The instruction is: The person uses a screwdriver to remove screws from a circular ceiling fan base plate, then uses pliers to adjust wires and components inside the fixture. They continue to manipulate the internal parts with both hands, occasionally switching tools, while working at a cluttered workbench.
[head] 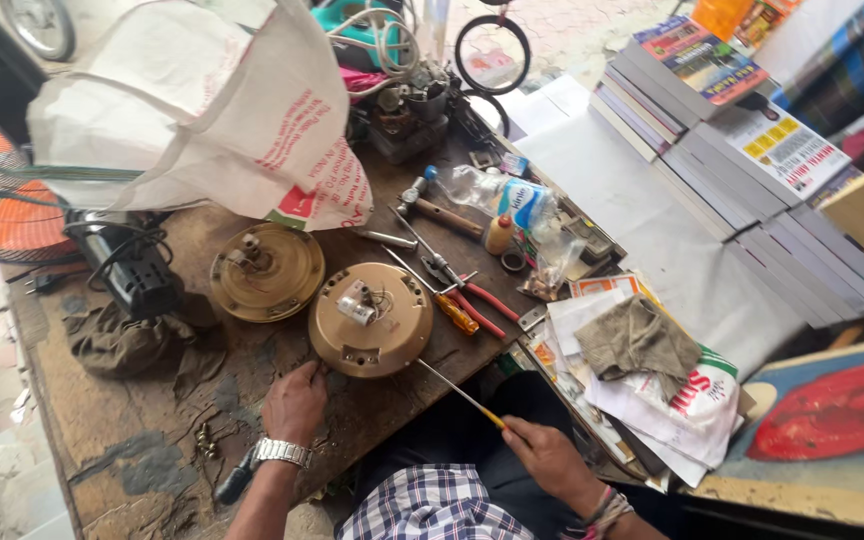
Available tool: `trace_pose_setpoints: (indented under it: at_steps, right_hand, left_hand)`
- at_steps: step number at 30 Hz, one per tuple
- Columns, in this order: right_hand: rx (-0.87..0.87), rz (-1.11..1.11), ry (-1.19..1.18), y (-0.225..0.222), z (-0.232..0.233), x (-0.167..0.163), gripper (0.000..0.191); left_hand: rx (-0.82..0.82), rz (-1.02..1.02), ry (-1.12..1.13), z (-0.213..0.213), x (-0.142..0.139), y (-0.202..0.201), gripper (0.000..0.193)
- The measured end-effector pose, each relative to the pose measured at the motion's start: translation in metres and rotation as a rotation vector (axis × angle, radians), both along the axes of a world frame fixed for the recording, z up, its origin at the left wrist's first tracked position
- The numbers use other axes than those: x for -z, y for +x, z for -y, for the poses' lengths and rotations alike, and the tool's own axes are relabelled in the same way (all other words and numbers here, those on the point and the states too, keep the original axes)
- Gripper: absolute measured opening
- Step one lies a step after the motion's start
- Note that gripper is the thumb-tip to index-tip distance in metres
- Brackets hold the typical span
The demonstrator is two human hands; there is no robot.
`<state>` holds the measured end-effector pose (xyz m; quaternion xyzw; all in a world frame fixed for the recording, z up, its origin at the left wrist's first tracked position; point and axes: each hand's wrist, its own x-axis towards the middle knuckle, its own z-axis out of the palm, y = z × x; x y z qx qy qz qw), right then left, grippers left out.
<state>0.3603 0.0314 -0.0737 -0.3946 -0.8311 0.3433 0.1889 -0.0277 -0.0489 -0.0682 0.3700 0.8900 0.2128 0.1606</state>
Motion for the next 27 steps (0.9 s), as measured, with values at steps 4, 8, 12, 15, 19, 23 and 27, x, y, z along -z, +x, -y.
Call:
trace_pose_setpoints:
  at_steps: [4,8,12,15,19,23,27]
  right_hand:
    - [0.078,0.5,0.014,-0.009,0.0,-0.013,0.041]
    - [0.127,0.182,-0.336,-0.013,-0.005,-0.014,0.038]
    - [0.018,0.465,0.244,-0.005,-0.007,0.001,0.043]
    - [-0.08,0.021,0.407,0.0,-0.012,0.019,0.033]
    - [0.074,0.071,-0.779,0.004,-0.023,0.034,0.038]
    - [-0.033,0.026,0.018,0.004,-0.017,0.034,0.033]
    - [-0.023,0.286,0.552,-0.005,-0.005,0.028,0.036]
  left_hand:
    - [0.035,-0.033,-0.016,-0.005,-0.006,0.003,0.028]
    - [0.036,-0.003,-0.052,-0.007,-0.012,0.008,0.029]
    - [0.033,0.009,-0.071,-0.007,-0.009,0.006,0.029]
    - [0.009,-0.013,-0.013,-0.007,-0.002,0.003,0.03]
    - [-0.008,-0.002,0.091,-0.01,0.005,-0.005,0.035]
    - [-0.01,0.004,-0.001,-0.014,0.002,-0.011,0.036]
    - [-0.017,0.018,0.0,-0.012,-0.003,-0.008,0.035]
